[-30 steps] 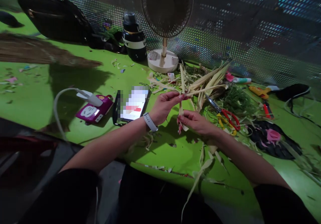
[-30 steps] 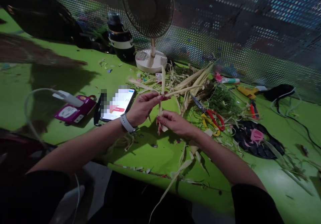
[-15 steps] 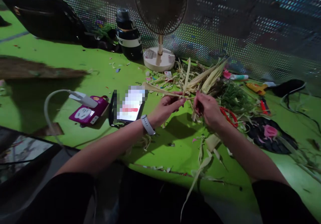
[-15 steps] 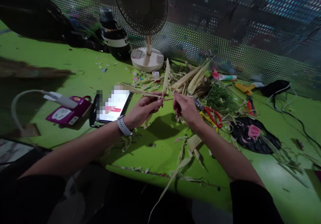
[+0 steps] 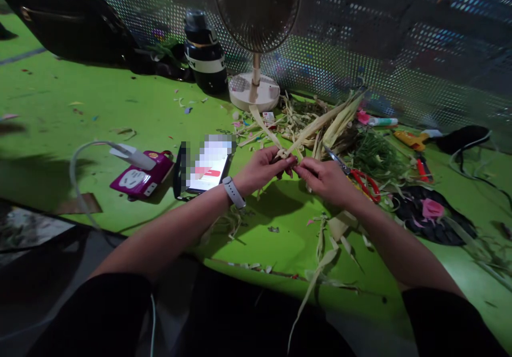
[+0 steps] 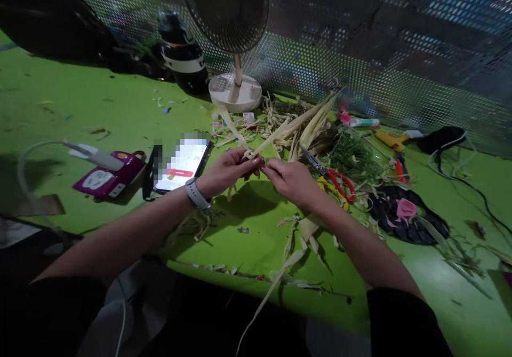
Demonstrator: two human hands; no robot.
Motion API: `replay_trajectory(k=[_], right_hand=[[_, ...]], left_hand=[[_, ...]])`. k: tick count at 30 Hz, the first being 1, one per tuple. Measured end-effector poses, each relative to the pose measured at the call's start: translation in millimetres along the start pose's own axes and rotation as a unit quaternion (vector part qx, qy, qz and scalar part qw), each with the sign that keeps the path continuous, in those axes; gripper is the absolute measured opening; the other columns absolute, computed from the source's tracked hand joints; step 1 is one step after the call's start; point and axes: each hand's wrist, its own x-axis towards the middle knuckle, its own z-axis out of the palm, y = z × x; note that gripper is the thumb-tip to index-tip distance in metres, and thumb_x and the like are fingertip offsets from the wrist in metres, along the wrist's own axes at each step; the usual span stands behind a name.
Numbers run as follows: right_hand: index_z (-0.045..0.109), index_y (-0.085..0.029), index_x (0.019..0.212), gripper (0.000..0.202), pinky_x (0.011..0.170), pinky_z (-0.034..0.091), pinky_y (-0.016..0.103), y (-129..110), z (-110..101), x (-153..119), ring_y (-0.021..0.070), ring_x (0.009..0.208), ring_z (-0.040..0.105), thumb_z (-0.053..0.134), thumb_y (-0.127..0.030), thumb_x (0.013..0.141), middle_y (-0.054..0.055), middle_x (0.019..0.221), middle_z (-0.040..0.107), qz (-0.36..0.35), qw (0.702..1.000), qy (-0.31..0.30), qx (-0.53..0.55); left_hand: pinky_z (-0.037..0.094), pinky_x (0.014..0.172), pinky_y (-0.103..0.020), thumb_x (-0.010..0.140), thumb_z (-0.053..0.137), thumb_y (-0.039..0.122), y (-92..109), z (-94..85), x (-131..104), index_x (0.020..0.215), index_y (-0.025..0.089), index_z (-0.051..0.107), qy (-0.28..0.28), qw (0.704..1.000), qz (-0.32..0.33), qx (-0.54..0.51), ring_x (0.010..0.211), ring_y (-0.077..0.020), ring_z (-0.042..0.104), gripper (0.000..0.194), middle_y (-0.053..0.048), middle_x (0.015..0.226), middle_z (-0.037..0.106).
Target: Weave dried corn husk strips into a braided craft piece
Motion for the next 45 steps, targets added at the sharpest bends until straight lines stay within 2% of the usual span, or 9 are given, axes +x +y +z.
replay_trajectory(k=[14,16,20,22,26,30,33,41,45], right_hand=[[0.059,-0.019,0.071,0.024,0.052,0.026,0.024,3.1,-4.8,-0.5,0.0088,0.048,0.038,0.053,-0.035,0.088,-0.005,0.053,0.045,0.011,0.997,-0.061,0.038],[0.064,-0.019,0.076,0.015,0.05,0.028,0.025,0.7,-13.0,-3.2,0.0092,0.046,0.038,0.058,-0.031,0.084,-0.005,0.052,0.048,0.029,0.999,-0.013,0.042],[0.07,-0.02,0.081,0.017,0.063,0.041,0.03,-3.9,-29.3,-4.6,0.0168,0.067,0.054,0.06,-0.034,0.085,0.003,0.072,0.061,0.015,0.978,0.206,0.036],[0.072,-0.021,0.079,0.023,0.076,0.045,0.034,-3.1,-30.4,-1.6,0.0214,0.086,0.059,0.063,-0.042,0.084,0.006,0.083,0.064,0.0,0.984,0.163,0.078],[0.075,-0.02,0.087,0.036,0.085,0.047,0.035,2.9,-16.1,6.0,0.0225,0.096,0.063,0.065,-0.054,0.08,0.004,0.087,0.071,0.045,0.942,-0.099,0.316],[0.074,-0.019,0.079,0.036,0.09,0.046,0.034,2.1,3.4,9.1,0.0195,0.095,0.064,0.075,-0.053,0.07,0.005,0.09,0.073,0.123,0.861,-0.025,0.493],[0.073,-0.018,0.072,0.035,0.087,0.046,0.033,-3.1,11.2,8.4,0.0172,0.086,0.064,0.08,-0.051,0.064,0.004,0.083,0.073,0.158,0.835,0.006,0.528],[0.073,-0.018,0.066,0.032,0.084,0.044,0.033,-1.8,23.0,10.0,0.0171,0.077,0.062,0.083,-0.048,0.06,0.003,0.073,0.071,0.178,0.846,0.055,0.5],[0.072,-0.019,0.069,0.036,0.079,0.044,0.032,-0.9,19.3,11.9,0.017,0.075,0.062,0.076,-0.054,0.067,0.003,0.074,0.071,0.144,0.886,0.085,0.433]], left_hand=[[0.036,0.055,-0.02,0.077,0.071,0.036,3.3,-13.8,4.9,0.081,0.015,0.067,-0.02,0.999,-0.006,0.029,0.059,-0.0068,0.046,0.022,0.001,0.068,0.059],[0.036,0.054,-0.02,0.079,0.068,0.037,5.4,-11.7,2.8,0.093,0.017,0.068,-0.049,0.998,-0.025,0.021,0.059,-0.0074,0.046,0.024,0.001,0.069,0.057],[0.022,0.046,-0.022,0.088,0.053,0.051,11.1,-2.7,-5.2,0.092,0.014,0.073,-0.151,0.984,-0.073,0.062,0.049,-0.0068,0.033,0.042,0.003,0.056,0.042],[0.018,0.046,-0.023,0.088,0.052,0.053,13.4,2.4,-9.6,0.09,0.014,0.075,-0.218,0.968,-0.075,0.097,0.048,-0.0067,0.028,0.045,0.004,0.053,0.035],[0.02,0.048,-0.024,0.084,0.058,0.053,14.8,8.8,-14.2,0.073,0.015,0.073,-0.273,0.955,-0.072,0.094,0.048,-0.0067,0.026,0.042,0.005,0.05,0.031],[0.016,0.048,-0.024,0.086,0.055,0.051,12.2,9.0,-13.5,0.068,0.013,0.069,-0.259,0.959,-0.068,0.096,0.048,-0.0061,0.022,0.044,0.006,0.05,0.026],[0.016,0.047,-0.023,0.086,0.056,0.048,9.1,9.0,-12.7,0.083,0.011,0.072,-0.287,0.949,-0.081,0.102,0.048,-0.0058,0.023,0.041,0.007,0.05,0.027],[0.017,0.044,-0.021,0.088,0.055,0.049,-0.7,19.0,-17.6,0.089,0.008,0.072,-0.328,0.936,-0.12,0.049,0.045,-0.0047,0.026,0.044,0.006,0.05,0.035],[0.021,0.044,-0.02,0.086,0.058,0.047,-4.2,17.7,-16.4,0.092,0.01,0.072,-0.314,0.937,-0.154,0.025,0.044,-0.0046,0.032,0.04,0.005,0.049,0.043]])
